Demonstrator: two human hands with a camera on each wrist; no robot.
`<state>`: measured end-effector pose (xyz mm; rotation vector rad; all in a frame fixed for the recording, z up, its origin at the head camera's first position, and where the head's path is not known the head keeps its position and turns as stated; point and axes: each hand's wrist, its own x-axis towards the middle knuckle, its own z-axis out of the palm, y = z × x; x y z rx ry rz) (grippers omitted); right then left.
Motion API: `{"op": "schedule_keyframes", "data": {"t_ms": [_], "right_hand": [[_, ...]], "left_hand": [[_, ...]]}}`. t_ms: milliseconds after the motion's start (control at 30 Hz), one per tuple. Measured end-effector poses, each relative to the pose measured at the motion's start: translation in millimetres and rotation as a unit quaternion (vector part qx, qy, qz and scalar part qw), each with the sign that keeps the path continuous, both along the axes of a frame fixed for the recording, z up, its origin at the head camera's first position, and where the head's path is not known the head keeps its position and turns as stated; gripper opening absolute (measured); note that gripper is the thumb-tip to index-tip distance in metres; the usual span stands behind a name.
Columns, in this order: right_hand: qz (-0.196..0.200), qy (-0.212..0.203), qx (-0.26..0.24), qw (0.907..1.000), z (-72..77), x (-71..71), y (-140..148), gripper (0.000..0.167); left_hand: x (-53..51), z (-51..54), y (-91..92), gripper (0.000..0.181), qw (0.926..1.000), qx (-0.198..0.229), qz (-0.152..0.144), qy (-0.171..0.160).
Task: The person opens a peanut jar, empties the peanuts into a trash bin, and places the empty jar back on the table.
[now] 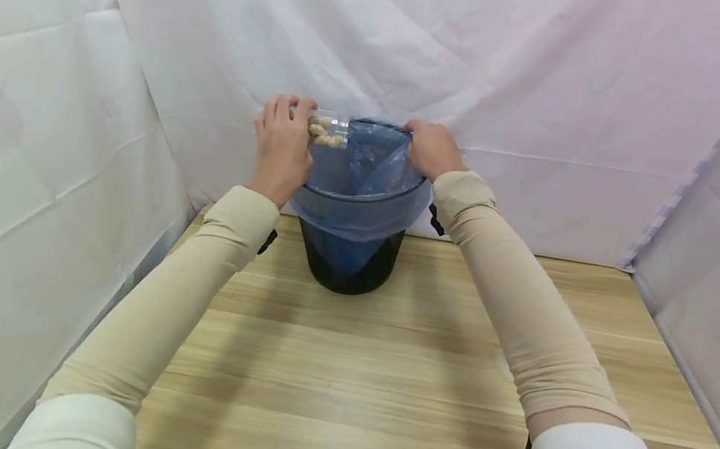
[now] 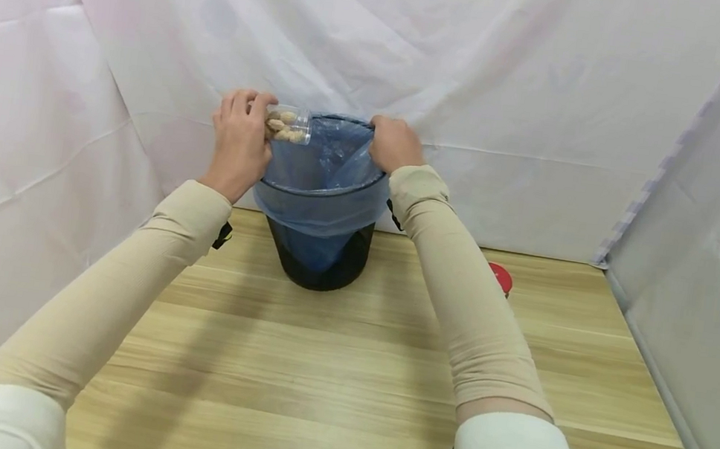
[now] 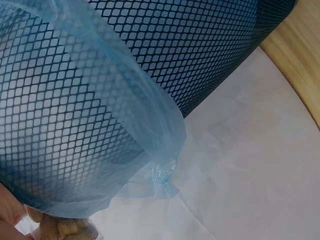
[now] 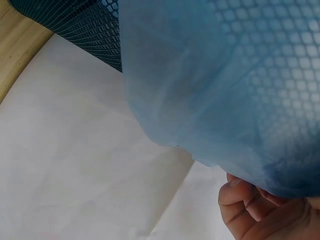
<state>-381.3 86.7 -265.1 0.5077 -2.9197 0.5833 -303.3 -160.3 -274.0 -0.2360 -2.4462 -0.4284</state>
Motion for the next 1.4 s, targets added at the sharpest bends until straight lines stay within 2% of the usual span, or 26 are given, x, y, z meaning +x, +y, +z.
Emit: {"op": "schedule_keyframes", "data": {"t_ms": [167,400,567,800,1033,1400], "right_hand": [[-0.008,0.000,0.006,0.9999,-1.1,0.1,0.2,0.052],[-0.006,-0.008,0.000,1.0000,-0.6,1.1,1.4,0.052],[-0.007,-0.009,-0.003,0.9999,-0.5,1.0,2.1,0.053],[-0.006,-0.015,-0.001,0.9999,0.5,1.2,-0.6,0.051],[0.001,-0.011,0.002,0.9999,2.6,4.5,-4.4,0.051],[0.003,-0.017,-0.003,0.9998,3.2,3.3,-5.8,0.051]], "left_hand": [[-0.4,1.0,0.7,0.055,0.9996,-0.026,-0.007,0.004],[-0.9,2.0,1.4,0.045,0.9979,-0.059,-0.011,0.023],[-0.3,4.9,1.9,0.044,0.9973,-0.068,-0.018,0.019],[-0.8,6.7,0.8,0.041,0.9967,-0.079,-0.012,0.014],[0.2,6.3,-1.4,0.037,0.9951,-0.095,-0.015,0.024],[0.8,11.0,-0.8,0.044,0.9881,-0.153,-0.014,0.012]]}}
